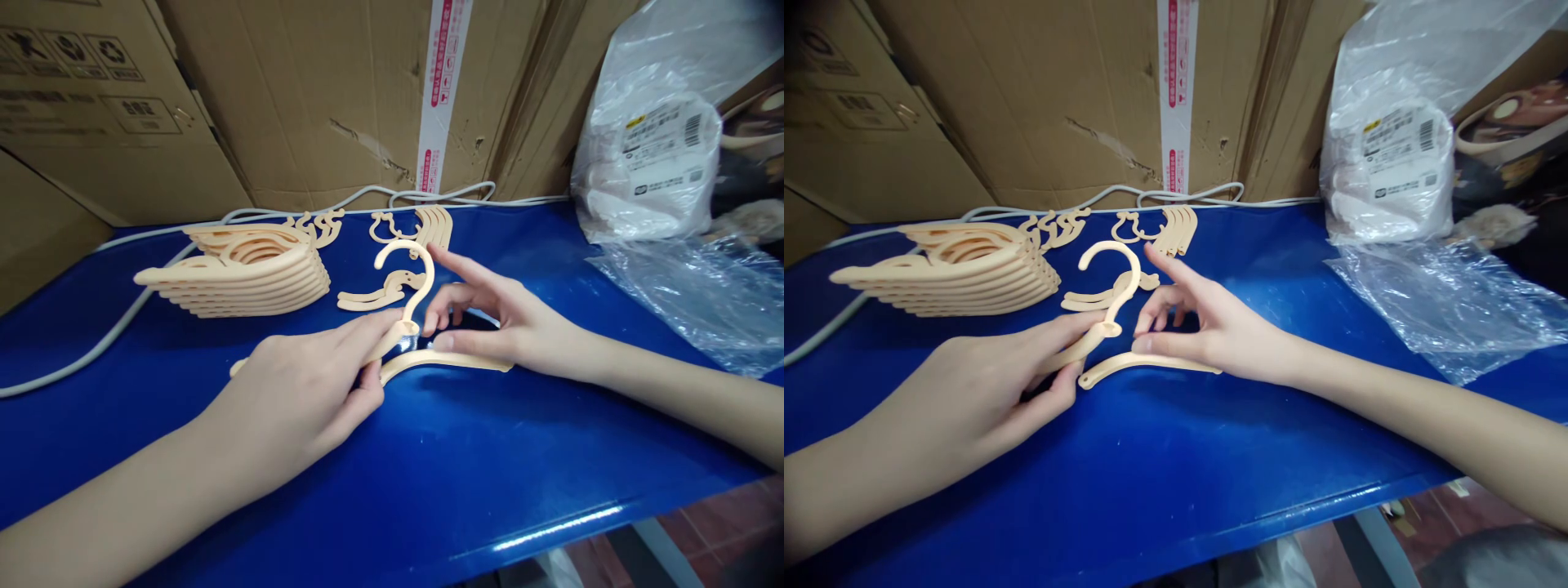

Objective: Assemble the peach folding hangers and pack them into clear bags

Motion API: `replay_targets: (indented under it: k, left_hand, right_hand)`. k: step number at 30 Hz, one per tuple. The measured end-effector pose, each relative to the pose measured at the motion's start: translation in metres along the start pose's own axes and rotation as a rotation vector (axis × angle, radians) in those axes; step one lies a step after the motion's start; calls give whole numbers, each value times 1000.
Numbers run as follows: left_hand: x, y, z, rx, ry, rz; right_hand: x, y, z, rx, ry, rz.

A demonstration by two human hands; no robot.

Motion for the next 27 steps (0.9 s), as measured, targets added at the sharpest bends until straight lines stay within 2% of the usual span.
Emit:
replay_targets:
  k: [3, 5, 8, 10, 14, 19, 24, 27]
  left_hand:
    - [14, 9, 1, 175, -186, 339]
    - [23, 20, 3, 251, -326, 594]
    - [33, 38, 5, 321, -509, 990]
    - [36, 48, 5, 368, -594, 1155]
    - [41, 50, 4, 395, -668, 1217]
    - [46, 49, 6, 374, -734, 1223]
    - [47, 51, 4, 357, -693, 1229]
    - [47, 52, 5, 396, -694, 1189]
  right_hand:
    - [13, 11, 1, 125, -179, 421]
    - [18, 20, 3, 202, -278, 630]
    - [23, 24, 6, 231, -329, 769]
    - [24, 23, 5, 223, -325, 794]
    - [23, 19, 4, 182, -306, 754]
    - [27, 20, 6, 154, -386, 792]
    - [30, 15, 8, 105, -369, 717]
    - [32, 17, 9, 131, -383, 706]
Point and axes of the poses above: each hand's wrist, its own z-axis away from the middle knuckle, its own y-axis out of the palm, x = y × z, the point moved 9 cm from there along -z, towards the middle knuckle, and after that the axes turned 7 degrees about -y, right-handed, at the moved point
